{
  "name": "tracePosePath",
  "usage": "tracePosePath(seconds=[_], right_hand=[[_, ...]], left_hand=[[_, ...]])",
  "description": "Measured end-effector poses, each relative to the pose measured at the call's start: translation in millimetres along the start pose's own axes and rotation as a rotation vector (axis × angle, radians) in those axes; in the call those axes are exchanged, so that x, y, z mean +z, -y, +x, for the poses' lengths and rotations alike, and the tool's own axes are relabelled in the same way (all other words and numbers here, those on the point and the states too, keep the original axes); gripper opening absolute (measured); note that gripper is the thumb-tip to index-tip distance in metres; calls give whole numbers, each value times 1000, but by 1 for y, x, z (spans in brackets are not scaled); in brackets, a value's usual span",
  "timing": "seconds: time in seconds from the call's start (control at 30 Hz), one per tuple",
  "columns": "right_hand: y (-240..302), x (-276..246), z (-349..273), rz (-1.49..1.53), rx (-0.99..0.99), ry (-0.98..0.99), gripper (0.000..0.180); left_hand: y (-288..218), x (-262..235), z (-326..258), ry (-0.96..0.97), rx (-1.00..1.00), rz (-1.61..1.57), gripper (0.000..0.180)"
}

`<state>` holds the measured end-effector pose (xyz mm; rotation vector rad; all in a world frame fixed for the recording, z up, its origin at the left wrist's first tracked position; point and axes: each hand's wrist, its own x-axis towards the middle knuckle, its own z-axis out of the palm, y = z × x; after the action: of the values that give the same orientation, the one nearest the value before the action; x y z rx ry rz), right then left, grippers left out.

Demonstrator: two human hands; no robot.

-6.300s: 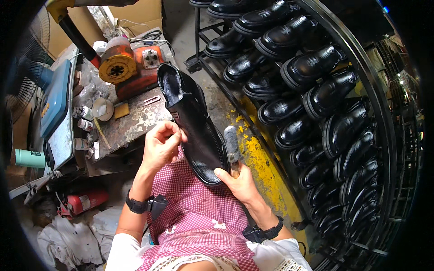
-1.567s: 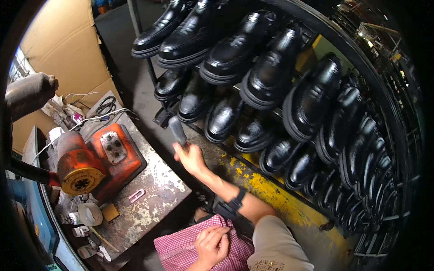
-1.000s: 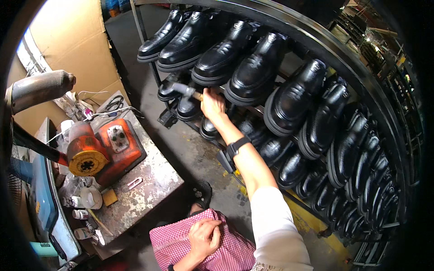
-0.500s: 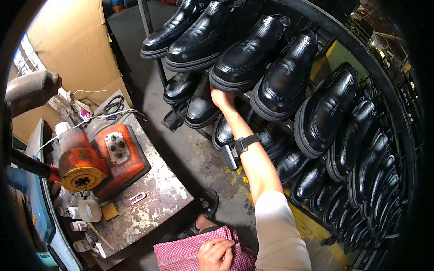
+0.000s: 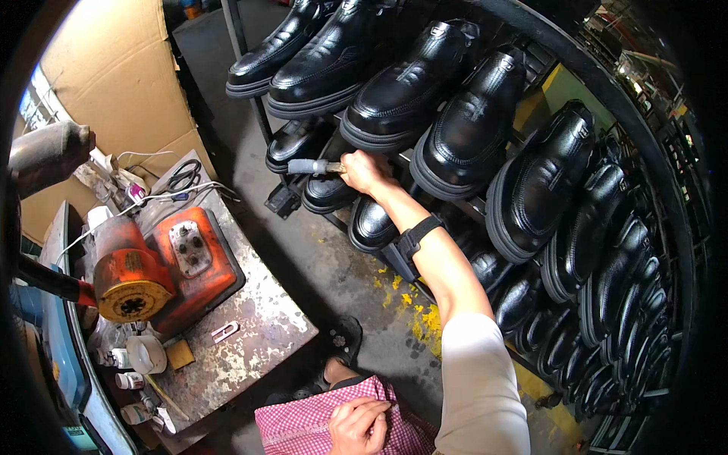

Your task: Polishing and inspecting black leather shoes at a shoe manufacturing station.

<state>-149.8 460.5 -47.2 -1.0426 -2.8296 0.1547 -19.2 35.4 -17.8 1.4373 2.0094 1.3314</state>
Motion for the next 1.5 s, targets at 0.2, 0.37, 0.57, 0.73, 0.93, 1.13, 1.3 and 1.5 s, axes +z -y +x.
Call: tracePosePath(seconds=[0.2,0.37,0.57,0.73,0.93,1.13,1.3,1.5], right_hand=[[11,-17,-13,179,182,79,21],[40,1,-42,143,-86,2,23],[56,-27,-147,341,-126,-152,18],[41,-70,-293,520,-113,-380,38],[-46,-142,-519,244,239,-899,14],[-131,-215,-711,469,1092,-2008,22],[-214,-232,-847,516,1543,-2152,52],[-286,-258,-892,963,1651,-1951,100]], left_hand=[[-1,-1,-3,-30,-5,4,12],[4,-1,-11,-21,20,60,15],[7,0,-7,9,39,34,14],[15,-3,-12,45,44,56,11],[4,5,-20,138,-46,23,12],[3,2,-31,135,-79,67,13],[6,5,-33,202,-58,169,23],[18,9,-29,230,-78,262,24]])
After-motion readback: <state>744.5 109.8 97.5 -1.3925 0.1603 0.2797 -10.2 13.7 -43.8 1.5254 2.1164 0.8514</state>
